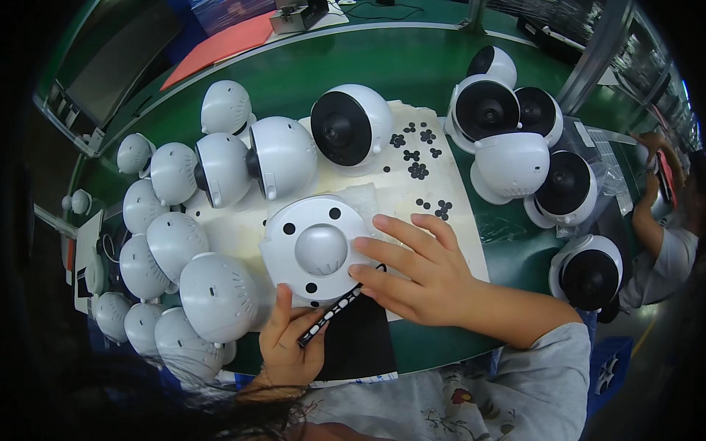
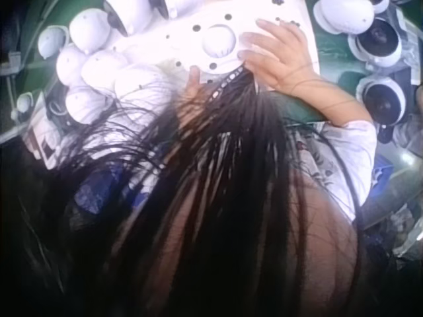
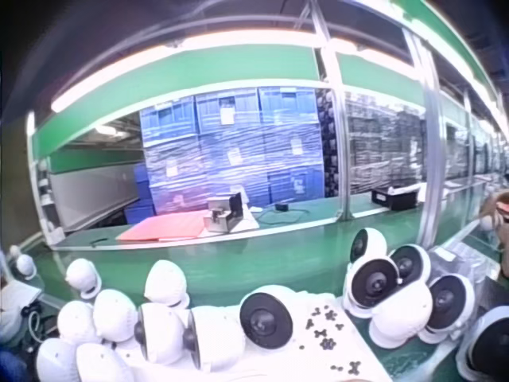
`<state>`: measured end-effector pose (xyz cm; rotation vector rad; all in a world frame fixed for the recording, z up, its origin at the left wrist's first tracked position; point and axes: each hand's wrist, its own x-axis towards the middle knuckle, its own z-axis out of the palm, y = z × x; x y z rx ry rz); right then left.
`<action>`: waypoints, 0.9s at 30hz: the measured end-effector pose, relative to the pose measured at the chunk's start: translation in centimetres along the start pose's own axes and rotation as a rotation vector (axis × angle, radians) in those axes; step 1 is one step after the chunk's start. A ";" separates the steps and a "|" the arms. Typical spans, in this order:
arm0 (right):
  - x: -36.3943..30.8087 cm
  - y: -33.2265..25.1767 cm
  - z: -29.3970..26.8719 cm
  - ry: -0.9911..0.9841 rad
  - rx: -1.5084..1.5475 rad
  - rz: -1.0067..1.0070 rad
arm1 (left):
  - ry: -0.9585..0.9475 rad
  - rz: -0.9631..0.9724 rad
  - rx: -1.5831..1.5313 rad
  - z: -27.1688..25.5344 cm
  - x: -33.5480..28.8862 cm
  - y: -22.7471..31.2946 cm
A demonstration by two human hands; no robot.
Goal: The person assembles white dome security cameras on a green workbench. They repeatedly pick up camera housings, peel small black circular stickers from a sheet, and apply them to the camera bodies before placing the finished units into a blue bin.
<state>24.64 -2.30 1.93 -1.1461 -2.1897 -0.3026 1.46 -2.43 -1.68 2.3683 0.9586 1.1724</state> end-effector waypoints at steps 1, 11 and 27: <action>-0.2 0.1 -0.2 -0.003 -0.058 -0.019 | -0.007 -0.003 -0.001 0.0 0.0 0.0; 1.6 -0.8 1.4 -0.245 1.608 1.029 | 0.006 0.000 -0.020 0.0 -0.2 -0.2; 13.9 13.7 0.3 0.290 -0.272 0.386 | -0.061 0.098 -0.134 -0.9 -0.6 -0.1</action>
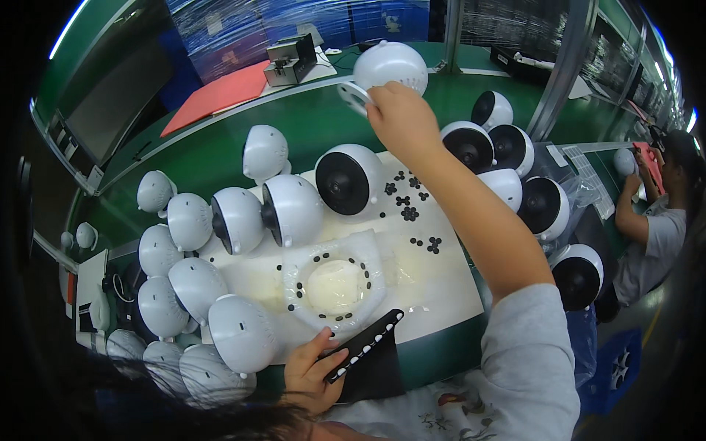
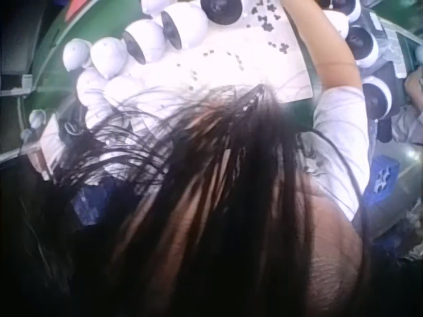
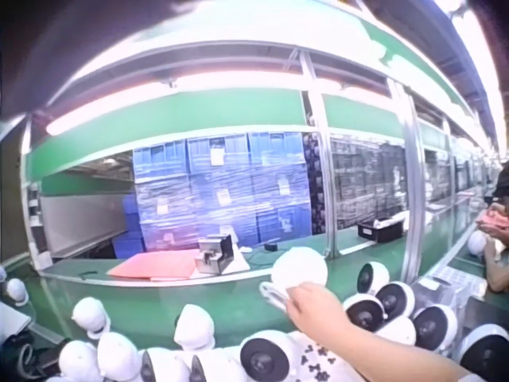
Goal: The person assembles white dome security cameras on a green workbench. They repeatedly pick up camera housings, peel small black circular stickers from a sheet, and apply them to the camera bodies before placing the finished units into a blue bin.
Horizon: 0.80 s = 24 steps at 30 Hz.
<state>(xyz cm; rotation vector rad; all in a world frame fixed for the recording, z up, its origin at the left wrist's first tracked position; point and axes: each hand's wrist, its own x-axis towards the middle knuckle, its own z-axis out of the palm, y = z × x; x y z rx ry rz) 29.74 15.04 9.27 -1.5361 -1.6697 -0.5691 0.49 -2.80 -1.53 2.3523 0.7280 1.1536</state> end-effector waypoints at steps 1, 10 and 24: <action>0.7 1.7 3.0 -0.024 -0.216 -0.049 | -0.015 0.013 0.008 -0.1 0.2 0.0; -3.3 7.7 15.8 -0.512 -0.351 0.071 | -0.092 -0.051 -0.047 -0.9 0.1 -0.6; 6.3 -5.2 10.6 -0.794 0.162 -0.207 | -0.070 -0.149 -0.174 -0.7 0.3 -0.5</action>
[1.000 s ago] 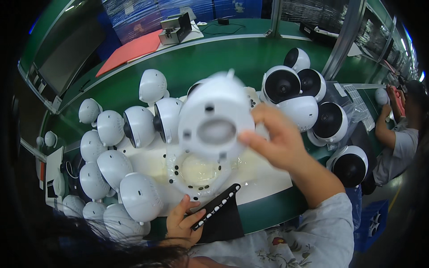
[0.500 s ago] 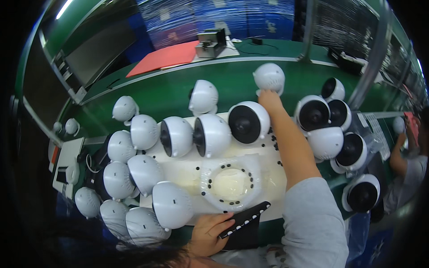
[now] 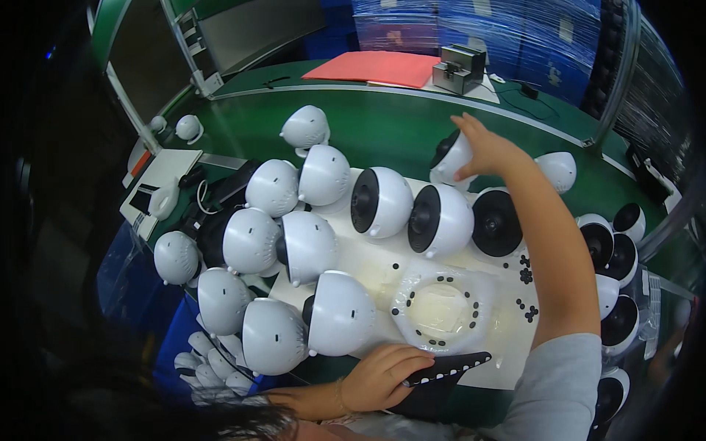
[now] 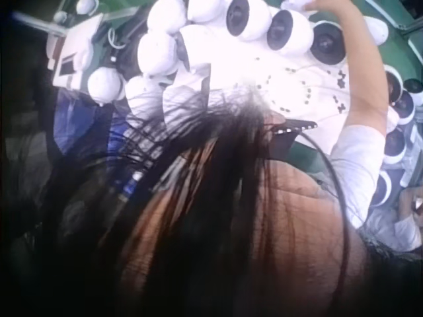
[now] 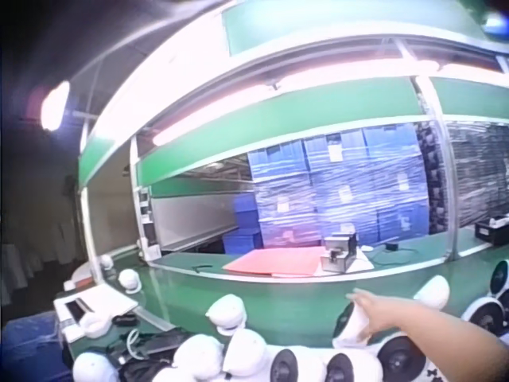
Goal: The person assembles white dome security cameras on a green workbench. They repeatedly pick up camera housings, peel small black circular stickers from a sheet, and apply them to the camera bodies before placing the finished units into a blue bin.
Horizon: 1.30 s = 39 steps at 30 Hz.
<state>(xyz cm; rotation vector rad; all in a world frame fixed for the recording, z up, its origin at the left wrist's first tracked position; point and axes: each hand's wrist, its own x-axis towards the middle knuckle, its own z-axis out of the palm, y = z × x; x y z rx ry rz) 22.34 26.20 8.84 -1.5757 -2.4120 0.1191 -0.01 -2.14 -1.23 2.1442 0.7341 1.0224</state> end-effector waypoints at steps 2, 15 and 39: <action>0.9 -0.6 1.1 -0.130 -0.085 0.093 | 0.007 -0.001 -0.019 0.1 -0.2 -0.2; -12.6 -4.5 -4.9 0.773 0.351 -0.181 | -0.004 0.030 0.056 -0.6 0.0 0.6; -22.6 -7.0 6.3 0.167 0.763 -0.095 | -0.070 0.158 0.025 0.2 0.1 0.1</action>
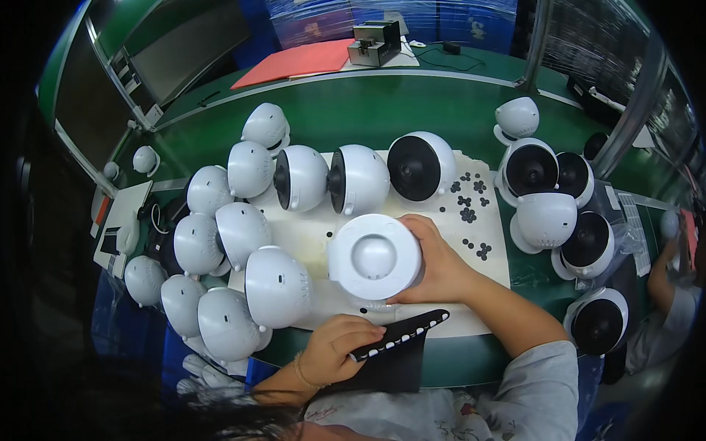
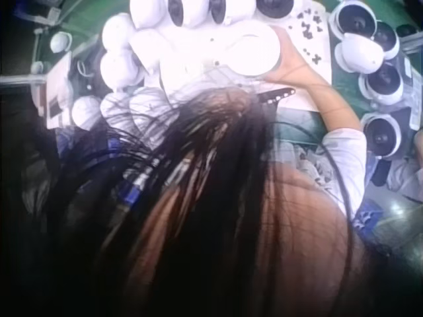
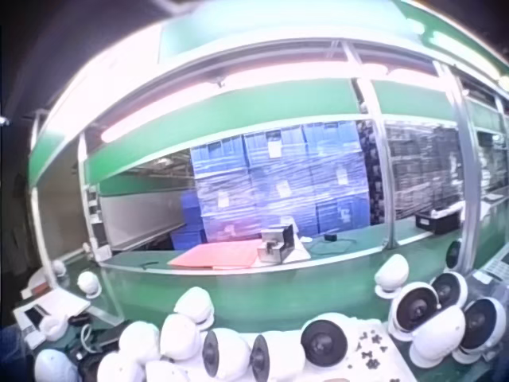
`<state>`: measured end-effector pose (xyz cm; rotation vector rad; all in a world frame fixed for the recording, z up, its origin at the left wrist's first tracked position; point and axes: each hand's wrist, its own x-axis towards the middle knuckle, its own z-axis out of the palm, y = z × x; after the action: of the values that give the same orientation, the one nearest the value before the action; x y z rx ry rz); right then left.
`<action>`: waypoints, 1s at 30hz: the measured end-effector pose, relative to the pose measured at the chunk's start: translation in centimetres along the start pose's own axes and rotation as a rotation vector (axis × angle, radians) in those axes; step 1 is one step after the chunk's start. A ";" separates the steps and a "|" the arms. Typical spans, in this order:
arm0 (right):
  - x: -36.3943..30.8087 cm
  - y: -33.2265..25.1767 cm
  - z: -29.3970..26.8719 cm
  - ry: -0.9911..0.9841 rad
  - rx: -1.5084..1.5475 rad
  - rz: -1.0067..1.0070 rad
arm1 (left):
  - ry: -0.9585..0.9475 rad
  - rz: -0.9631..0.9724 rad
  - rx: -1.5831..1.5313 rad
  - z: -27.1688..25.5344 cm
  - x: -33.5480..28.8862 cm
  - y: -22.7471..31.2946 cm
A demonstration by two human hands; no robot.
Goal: The person assembles white dome security cameras on a green workbench. They repeatedly pick up camera housings, peel small black circular stickers from a sheet, and apply them to the camera bodies before placing the finished units into a blue bin.
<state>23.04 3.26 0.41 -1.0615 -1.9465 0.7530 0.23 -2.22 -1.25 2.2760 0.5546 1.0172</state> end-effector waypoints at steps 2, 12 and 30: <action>0.1 0.2 -0.4 -0.114 -0.177 -0.010 | 0.024 -0.001 -0.028 0.2 -0.2 -0.2; -4.4 -11.3 -7.7 -0.196 0.114 -0.150 | 0.407 -0.238 -0.281 1.0 2.1 5.7; -2.4 -7.2 -6.1 -0.267 -0.293 -0.161 | 0.114 -0.268 0.958 -19.2 19.0 -9.2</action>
<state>26.14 -1.47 8.36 -0.9958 -2.3961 0.5528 -3.98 22.04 13.23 2.8005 1.6216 0.8345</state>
